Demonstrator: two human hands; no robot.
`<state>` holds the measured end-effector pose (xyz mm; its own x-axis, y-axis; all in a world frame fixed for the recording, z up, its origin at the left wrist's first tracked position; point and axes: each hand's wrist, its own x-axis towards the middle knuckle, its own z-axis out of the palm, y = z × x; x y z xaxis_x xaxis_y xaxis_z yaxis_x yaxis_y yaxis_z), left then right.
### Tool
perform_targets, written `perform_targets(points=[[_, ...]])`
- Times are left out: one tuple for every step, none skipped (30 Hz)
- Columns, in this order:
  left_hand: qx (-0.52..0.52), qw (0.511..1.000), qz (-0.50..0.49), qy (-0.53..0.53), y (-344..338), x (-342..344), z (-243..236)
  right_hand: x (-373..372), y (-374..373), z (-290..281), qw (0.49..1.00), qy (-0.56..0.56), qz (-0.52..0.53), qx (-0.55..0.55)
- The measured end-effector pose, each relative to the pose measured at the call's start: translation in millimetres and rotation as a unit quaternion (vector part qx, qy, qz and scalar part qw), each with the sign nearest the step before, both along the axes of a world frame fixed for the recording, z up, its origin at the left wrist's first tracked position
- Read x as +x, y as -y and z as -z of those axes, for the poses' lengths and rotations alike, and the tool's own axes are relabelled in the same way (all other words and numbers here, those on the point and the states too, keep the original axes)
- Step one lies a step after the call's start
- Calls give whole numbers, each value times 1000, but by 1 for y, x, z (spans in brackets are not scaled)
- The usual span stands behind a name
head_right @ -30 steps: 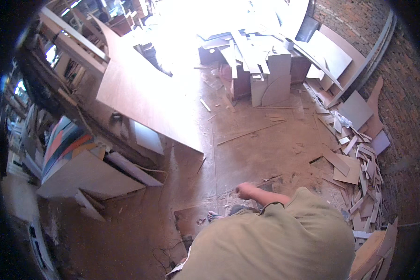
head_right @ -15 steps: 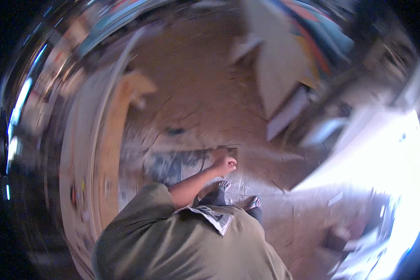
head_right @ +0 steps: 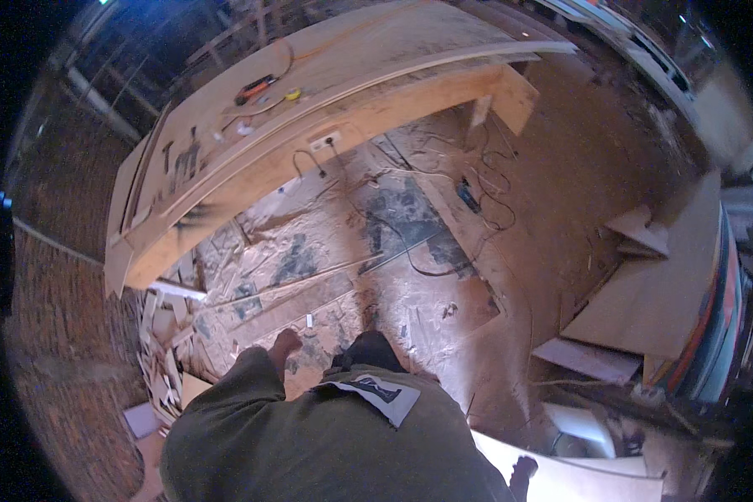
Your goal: The person picks up a long wooden board from the floor, places it onto a workbench, aligns a curved wooden template on top of the board, and uses a nail gun to fasten the template to the board.
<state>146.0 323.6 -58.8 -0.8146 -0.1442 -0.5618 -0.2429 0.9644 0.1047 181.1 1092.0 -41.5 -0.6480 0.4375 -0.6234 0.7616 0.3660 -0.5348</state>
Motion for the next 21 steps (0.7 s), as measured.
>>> perform_targets(points=[[23,1000,-8,-6,-18,1,12,-18,3,-5,1000,-6,-22,18],[64,991,-118,22,-41,9,20,-38,6,-8,998,-11,-43,37],[96,969,-221,56,-51,9,17,-53,15,-10,996,-14,-67,52],[104,971,-209,43,-33,40,26,-75,45,-2,993,-10,-114,36],[112,974,-194,31,-21,78,31,-93,78,5,985,-6,-170,27],[113,976,-188,18,-12,72,37,-111,100,10,977,-27,-210,31],[207,969,-126,44,-5,63,43,-132,122,16,964,-52,-258,44],[301,950,-46,72,6,33,48,-155,141,31,930,-119,-339,72],[280,953,-68,96,-8,-9,42,-178,139,42,867,-225,-420,148],[396,914,-57,-71,14,-7,49,-207,164,48,796,-323,-477,185],[449,863,-225,-51,58,12,59,-230,258,20,766,-391,-496,115],[473,828,-289,-81,65,-12,67,-257,277,12,775,-335,-525,108],[336,890,-305,-43,70,-30,44,-274,306,-19,827,-221,-509,94],[249,932,-221,-142,102,-21,37,-292,351,-55,858,-120,-497,48],[275,865,-368,-200,122,-27,47,-311,370,-64,862,-135,-487,47],[244,898,-287,-227,119,-55,28,-328,371,-70,870,-123,-472,75],[295,862,-354,-211,123,-67,10,-345,382,-74,871,-112,-471,87],[263,867,-367,-213,132,-73,-2,-360,394,-77,874,-114,-463,90],[232,867,-379,-226,146,-69,-5,-376,411,-80,865,-133,-474,93],[202,867,-390,-235,157,-68,-8,-388,425,-84,857,-148,-484,97],[203,867,-390,-233,163,-69,-9,-404,437,-88,860,-130,-485,86]])
